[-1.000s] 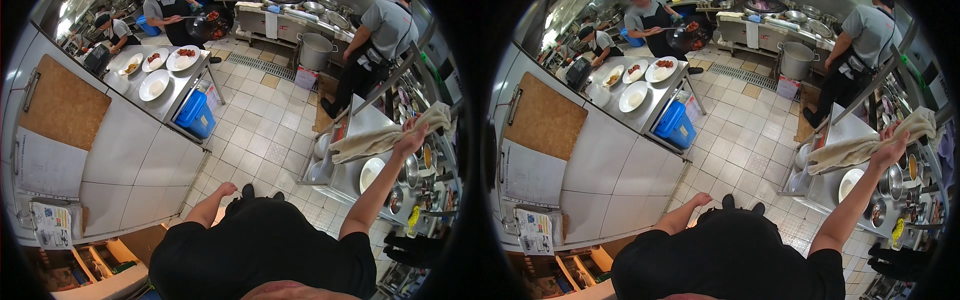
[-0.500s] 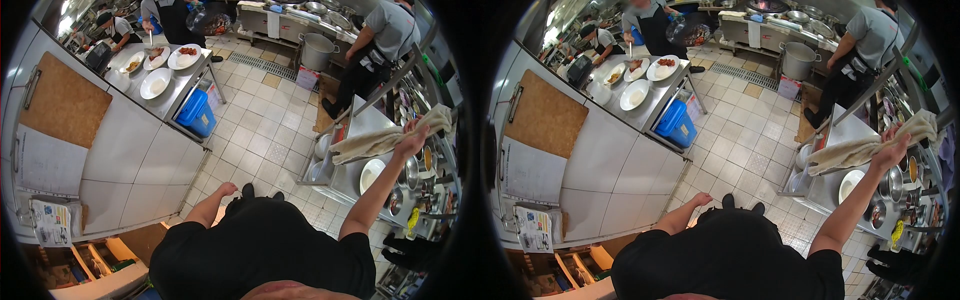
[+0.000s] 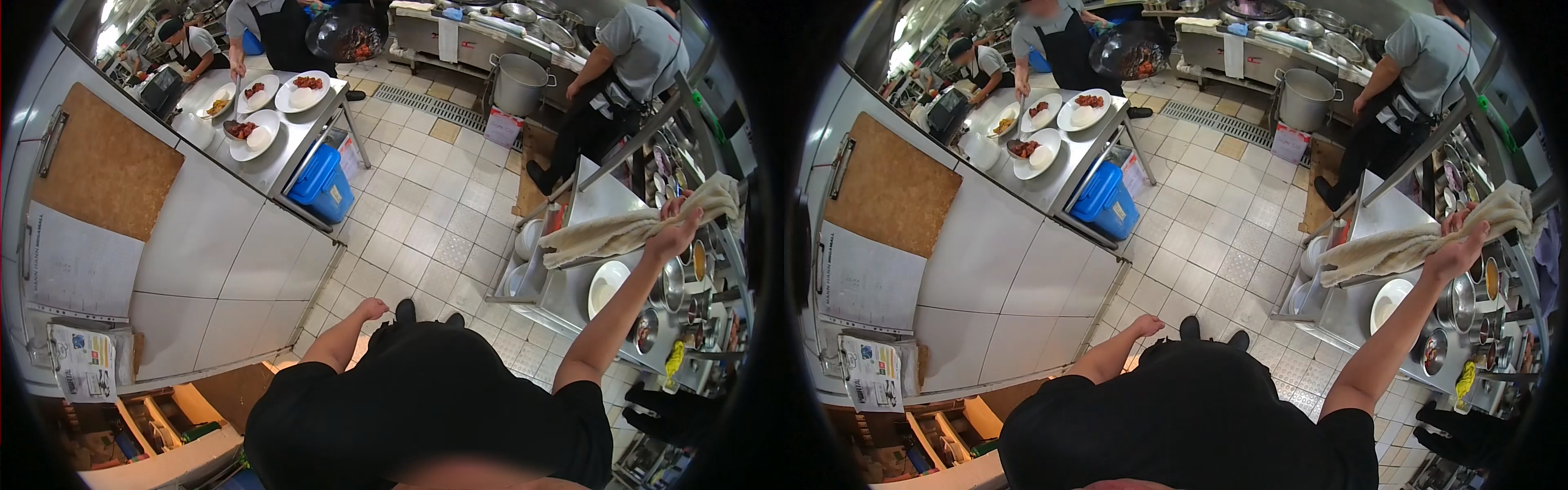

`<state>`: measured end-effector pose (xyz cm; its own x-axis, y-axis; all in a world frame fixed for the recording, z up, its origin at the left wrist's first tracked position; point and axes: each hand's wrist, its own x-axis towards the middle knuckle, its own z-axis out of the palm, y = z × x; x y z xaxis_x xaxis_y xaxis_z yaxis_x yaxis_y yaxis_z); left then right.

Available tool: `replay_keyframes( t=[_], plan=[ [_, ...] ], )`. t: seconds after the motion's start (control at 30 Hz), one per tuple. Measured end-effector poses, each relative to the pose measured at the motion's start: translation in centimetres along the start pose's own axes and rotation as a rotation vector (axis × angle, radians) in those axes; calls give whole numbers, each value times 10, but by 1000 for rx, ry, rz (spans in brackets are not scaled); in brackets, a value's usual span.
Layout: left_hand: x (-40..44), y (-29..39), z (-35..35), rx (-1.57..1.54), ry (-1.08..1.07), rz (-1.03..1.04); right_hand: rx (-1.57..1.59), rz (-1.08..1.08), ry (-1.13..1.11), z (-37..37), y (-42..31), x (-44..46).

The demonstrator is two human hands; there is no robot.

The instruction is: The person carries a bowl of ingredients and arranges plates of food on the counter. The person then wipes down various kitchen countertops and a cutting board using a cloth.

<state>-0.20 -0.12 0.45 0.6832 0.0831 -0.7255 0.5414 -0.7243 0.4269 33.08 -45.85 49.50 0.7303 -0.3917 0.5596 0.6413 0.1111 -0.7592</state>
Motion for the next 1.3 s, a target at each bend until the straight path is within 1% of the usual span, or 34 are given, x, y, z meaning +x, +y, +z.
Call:
replay_keyframes(
  t=[0.27,0.67,0.77,1.17,1.3],
  plan=[
    [5,-3,2,35,-2,19,21,13,3,2,-2,-1],
    [1,2,-4,26,-15,4,-6,-4,-9,2,-2,-1],
    [13,-9,4,30,-4,21,-1,1,-3,2,-2,-1],
    [6,-1,-2,-33,-11,11,-14,-6,-5,-1,0,0],
    [9,-4,-1,-4,-8,28,-18,-3,6,2,-2,-1]
  ],
)
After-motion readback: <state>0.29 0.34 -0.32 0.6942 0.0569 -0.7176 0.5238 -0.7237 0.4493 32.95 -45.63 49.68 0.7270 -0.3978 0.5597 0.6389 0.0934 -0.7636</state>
